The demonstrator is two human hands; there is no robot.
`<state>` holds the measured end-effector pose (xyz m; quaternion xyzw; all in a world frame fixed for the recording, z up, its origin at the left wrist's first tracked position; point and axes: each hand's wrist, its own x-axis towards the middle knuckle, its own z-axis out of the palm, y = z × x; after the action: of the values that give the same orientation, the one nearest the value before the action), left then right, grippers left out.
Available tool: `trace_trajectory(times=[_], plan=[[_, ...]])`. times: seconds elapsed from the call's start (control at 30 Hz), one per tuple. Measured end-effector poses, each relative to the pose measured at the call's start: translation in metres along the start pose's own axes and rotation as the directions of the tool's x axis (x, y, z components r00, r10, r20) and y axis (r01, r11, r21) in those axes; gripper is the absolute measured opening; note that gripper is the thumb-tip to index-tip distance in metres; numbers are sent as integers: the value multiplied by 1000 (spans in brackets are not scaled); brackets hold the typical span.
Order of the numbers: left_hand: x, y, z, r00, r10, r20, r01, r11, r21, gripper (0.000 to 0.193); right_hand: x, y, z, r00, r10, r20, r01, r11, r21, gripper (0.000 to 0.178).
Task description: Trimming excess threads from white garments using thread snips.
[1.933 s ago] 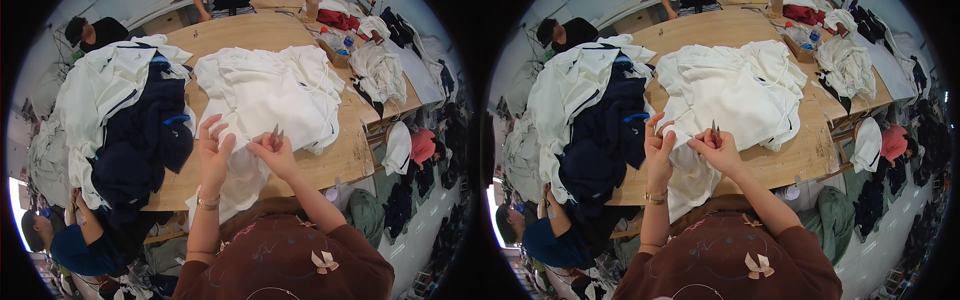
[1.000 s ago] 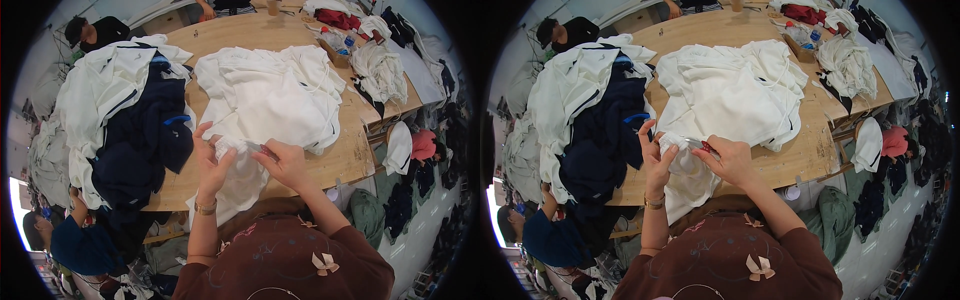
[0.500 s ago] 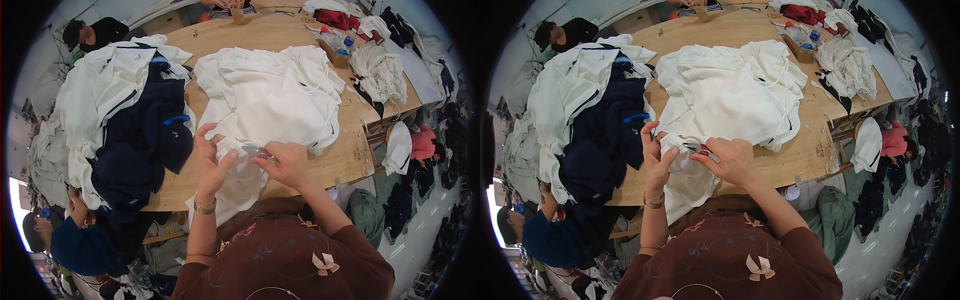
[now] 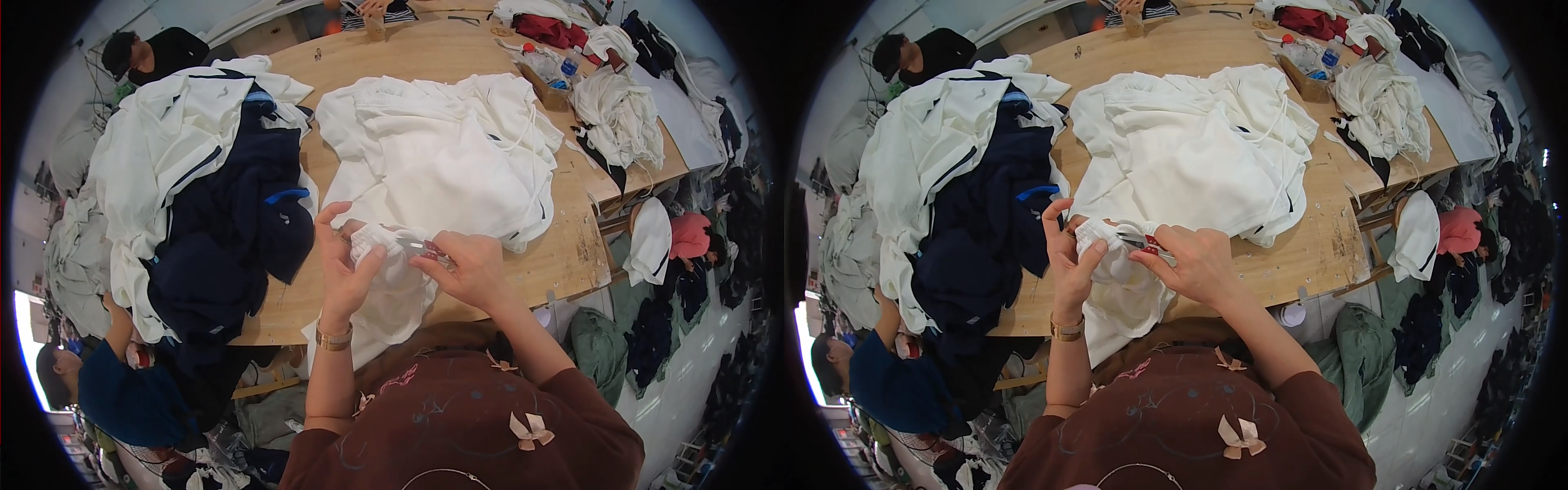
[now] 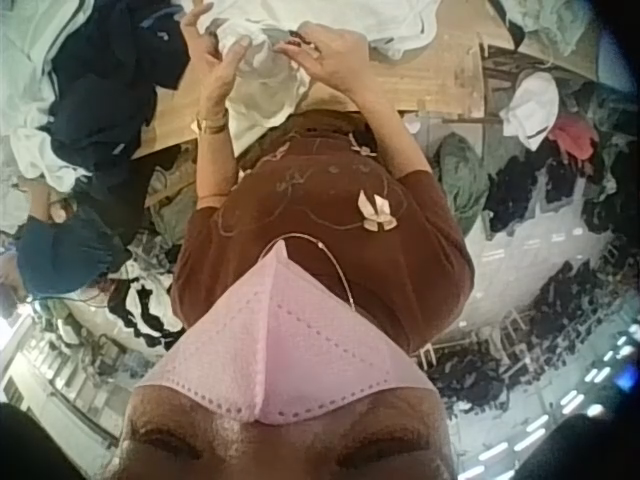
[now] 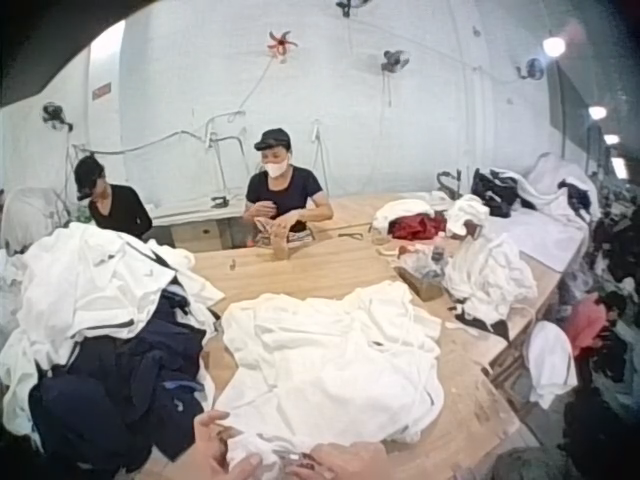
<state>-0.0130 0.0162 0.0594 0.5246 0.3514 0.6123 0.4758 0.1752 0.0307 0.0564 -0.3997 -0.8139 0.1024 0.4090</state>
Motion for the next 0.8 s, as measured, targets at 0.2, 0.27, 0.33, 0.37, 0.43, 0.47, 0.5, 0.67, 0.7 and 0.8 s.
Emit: trace_trajectory(times=[0.2, 0.27, 0.33, 0.37, 0.43, 0.47, 0.5, 0.67, 0.7, 0.8], plan=[[0, -2, 0, 1000, 16, 7, -17, 999, 32, 62, -1, 1, 3, 1000, 11, 3, -11, 1000, 18, 36], [-1, -3, 0, 1000, 21, 7, -22, 999, 27, 62, -2, 1, 4, 1000, 7, 0, -7, 1000, 17, 36], [-1, -3, 0, 1000, 26, 7, -26, 999, 20, 62, -2, 1, 4, 1000, -3, -1, 3, 1000, 5, 37], [-1, -3, 0, 1000, 26, 7, -26, 999, 21, 62, -3, 1, 4, 1000, -3, -2, 3, 1000, 4, 37], [-2, -3, 0, 1000, 25, 7, -25, 999, 23, 62, -2, 1, 4, 1000, 1, -1, -1, 1000, 21, 36], [-2, -3, 1, 1000, 12, 4, -12, 1000, 12, 63, -2, 1, 4, 1000, 1, -1, -1, 1000, 21, 36], [-3, -4, 1, 1000, -2, 1, 2, 1000, 1, 63, -2, 0, 4, 1000, 5, -6, -5, 999, 34, 35], [-3, -4, 2, 1000, -8, 10, 8, 1000, 3, 63, -2, -4, 3, 999, 36, 7, -37, 997, 70, 35], [-4, -3, 3, 1000, -10, 6, 10, 1000, -10, 63, -1, -5, 3, 999, 42, 13, -43, 995, 86, 34], [-3, -6, 2, 1000, -5, -11, 4, 999, -37, 62, -4, 0, 8, 990, 143, 14, -143, 967, 212, 31]])
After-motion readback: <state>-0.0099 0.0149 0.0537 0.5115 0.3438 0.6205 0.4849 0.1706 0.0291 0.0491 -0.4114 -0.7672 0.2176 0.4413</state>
